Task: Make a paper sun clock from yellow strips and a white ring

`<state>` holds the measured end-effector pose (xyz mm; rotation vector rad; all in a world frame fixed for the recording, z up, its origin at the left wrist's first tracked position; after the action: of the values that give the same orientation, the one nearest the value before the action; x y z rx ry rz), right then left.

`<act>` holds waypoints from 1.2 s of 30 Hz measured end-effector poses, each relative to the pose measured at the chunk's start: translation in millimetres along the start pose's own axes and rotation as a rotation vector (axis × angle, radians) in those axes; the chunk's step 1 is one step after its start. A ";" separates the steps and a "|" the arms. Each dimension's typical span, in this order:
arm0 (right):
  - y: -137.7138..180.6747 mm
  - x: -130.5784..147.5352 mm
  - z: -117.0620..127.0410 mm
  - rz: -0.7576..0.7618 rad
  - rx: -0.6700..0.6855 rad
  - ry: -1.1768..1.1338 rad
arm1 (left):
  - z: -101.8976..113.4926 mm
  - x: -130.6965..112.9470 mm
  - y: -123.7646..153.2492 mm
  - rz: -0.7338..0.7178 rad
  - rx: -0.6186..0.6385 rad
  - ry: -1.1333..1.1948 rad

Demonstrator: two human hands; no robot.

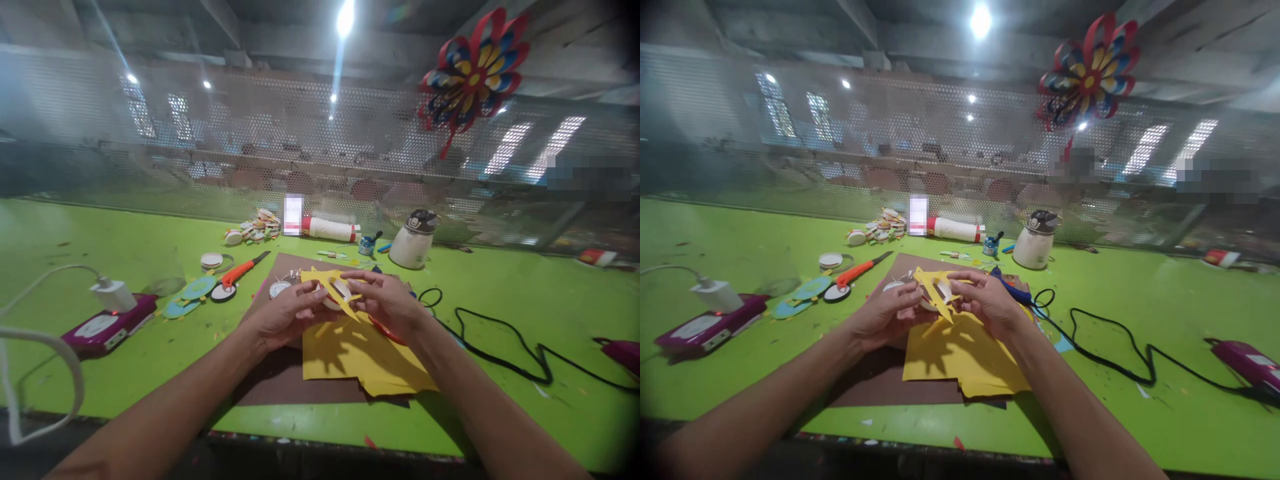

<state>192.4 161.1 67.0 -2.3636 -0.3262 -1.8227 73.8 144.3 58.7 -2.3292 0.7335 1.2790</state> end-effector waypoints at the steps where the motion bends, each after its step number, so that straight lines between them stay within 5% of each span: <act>1: -1.3 -0.1 2.5 0.011 -0.011 0.009 | 1.8 -3.1 -0.2 -0.010 -0.008 -0.002; 9: -12.7 -10.6 17.6 0.050 -0.113 0.183 | 36.8 -70.0 6.8 -0.299 -0.160 -0.004; 14: -26.3 -6.9 4.3 0.062 -0.119 0.435 | 53.1 -93.7 11.8 -0.415 -0.208 -0.006; 26: -93.7 -19.0 -112.1 0.394 0.177 1.232 | 53.3 -92.9 10.2 -0.442 -0.153 0.104; 36: -92.5 -21.2 -123.9 0.513 0.231 1.273 | 45.9 -91.8 12.5 -0.444 -0.123 0.139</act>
<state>47.8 218.9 76.3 -0.6908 0.2049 -2.3316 -5.1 183.6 112.7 -2.5091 0.1567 0.9945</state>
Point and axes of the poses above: each hand's wrist, its own y-axis away from the middle knuckle, its own z-axis out of the back of the hand, x = y × z, the point moved 9 cm from there along -y, towards the middle knuckle, and after that the axes turned 1 degree about -z, right-handed, at the moved point
